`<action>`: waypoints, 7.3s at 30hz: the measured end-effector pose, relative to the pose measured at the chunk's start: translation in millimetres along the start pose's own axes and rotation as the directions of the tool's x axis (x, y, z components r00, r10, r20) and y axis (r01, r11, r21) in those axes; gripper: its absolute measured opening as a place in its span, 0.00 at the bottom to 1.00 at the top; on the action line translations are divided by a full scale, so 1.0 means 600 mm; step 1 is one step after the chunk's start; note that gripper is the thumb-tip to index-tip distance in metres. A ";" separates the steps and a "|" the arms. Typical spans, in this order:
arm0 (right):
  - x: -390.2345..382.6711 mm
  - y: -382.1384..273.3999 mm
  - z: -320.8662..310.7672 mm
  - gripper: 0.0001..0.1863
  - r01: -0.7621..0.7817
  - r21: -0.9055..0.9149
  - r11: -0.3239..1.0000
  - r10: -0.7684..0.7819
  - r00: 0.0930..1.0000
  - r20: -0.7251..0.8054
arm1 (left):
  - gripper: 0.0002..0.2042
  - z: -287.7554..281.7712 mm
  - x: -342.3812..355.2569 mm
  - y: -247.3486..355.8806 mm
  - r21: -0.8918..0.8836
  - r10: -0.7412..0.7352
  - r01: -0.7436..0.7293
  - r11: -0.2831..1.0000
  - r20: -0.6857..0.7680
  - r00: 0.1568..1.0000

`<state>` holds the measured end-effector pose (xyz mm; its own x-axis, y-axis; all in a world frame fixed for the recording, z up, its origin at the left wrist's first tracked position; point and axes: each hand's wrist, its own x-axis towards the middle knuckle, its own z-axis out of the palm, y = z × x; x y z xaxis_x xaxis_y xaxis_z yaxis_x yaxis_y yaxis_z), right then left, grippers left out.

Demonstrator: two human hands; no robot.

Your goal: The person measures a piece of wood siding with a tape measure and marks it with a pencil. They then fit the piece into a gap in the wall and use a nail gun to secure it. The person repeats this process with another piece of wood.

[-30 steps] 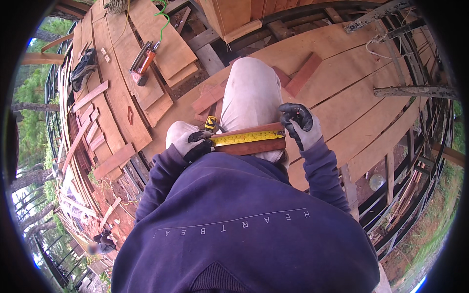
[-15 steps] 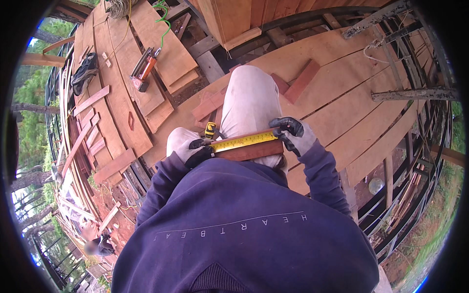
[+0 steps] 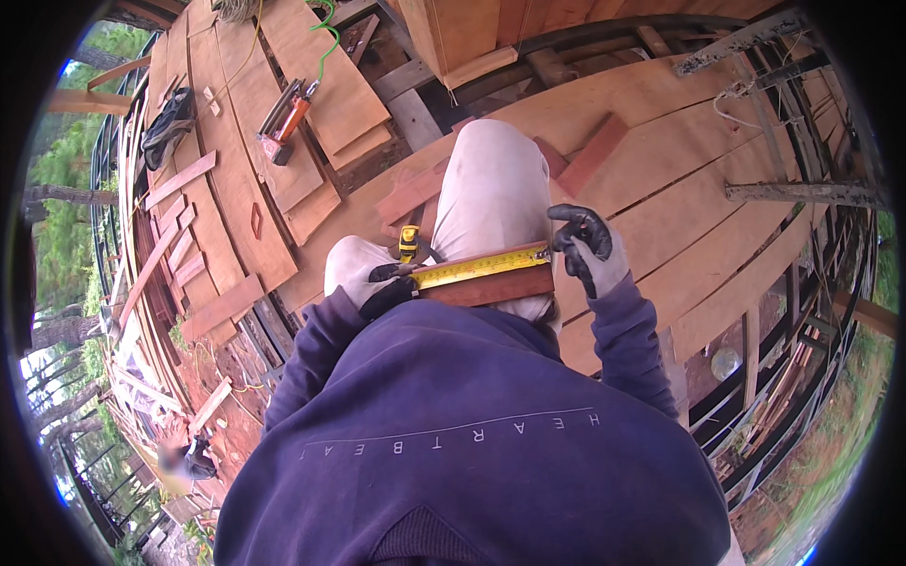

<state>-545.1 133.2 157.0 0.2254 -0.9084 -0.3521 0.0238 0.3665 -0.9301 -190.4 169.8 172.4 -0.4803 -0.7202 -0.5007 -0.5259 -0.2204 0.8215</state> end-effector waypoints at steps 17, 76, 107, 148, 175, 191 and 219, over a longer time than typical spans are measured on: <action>-0.023 -0.082 0.119 0.17 0.118 0.122 0.985 -0.115 0.993 -0.034 | 0.15 0.010 0.005 -0.037 0.048 0.106 -0.106 0.993 0.002 0.994; 0.006 -0.023 0.114 0.12 0.340 -0.634 0.695 -0.256 0.941 0.224 | 0.15 0.009 -0.002 -0.031 0.128 0.071 -0.068 0.989 -0.019 0.997; -0.067 0.035 0.023 0.15 -0.002 -0.166 0.986 -0.018 0.993 -0.117 | 0.14 0.012 0.003 -0.051 0.168 0.229 -0.216 0.962 -0.057 0.972; 0.046 -0.060 0.072 0.14 0.367 -0.666 0.649 0.242 0.731 0.638 | 0.09 0.010 -0.002 -0.031 0.371 0.406 -0.289 0.882 -0.292 0.866; 0.045 0.052 0.163 0.09 0.254 0.331 0.909 -0.208 0.964 -0.167 | 0.11 0.031 0.000 0.032 -0.721 -0.054 -0.143 0.677 -0.243 0.968; 0.032 0.050 0.221 0.12 0.288 0.358 0.888 -0.259 0.957 -0.129 | 0.11 0.034 -0.002 0.023 -0.721 -0.201 -0.040 0.692 -0.245 0.948; 0.072 -0.042 0.020 0.12 0.288 -0.419 0.861 -0.071 0.884 0.462 | 0.13 -0.009 0.004 -0.067 -0.116 0.049 -0.056 0.992 -0.061 0.997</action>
<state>-524.3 86.9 166.4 0.6473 -0.7363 -0.1973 -0.3229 -0.0304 -0.9459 -166.7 173.6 139.5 -0.4620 -0.7687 -0.4423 -0.4133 -0.2546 0.8743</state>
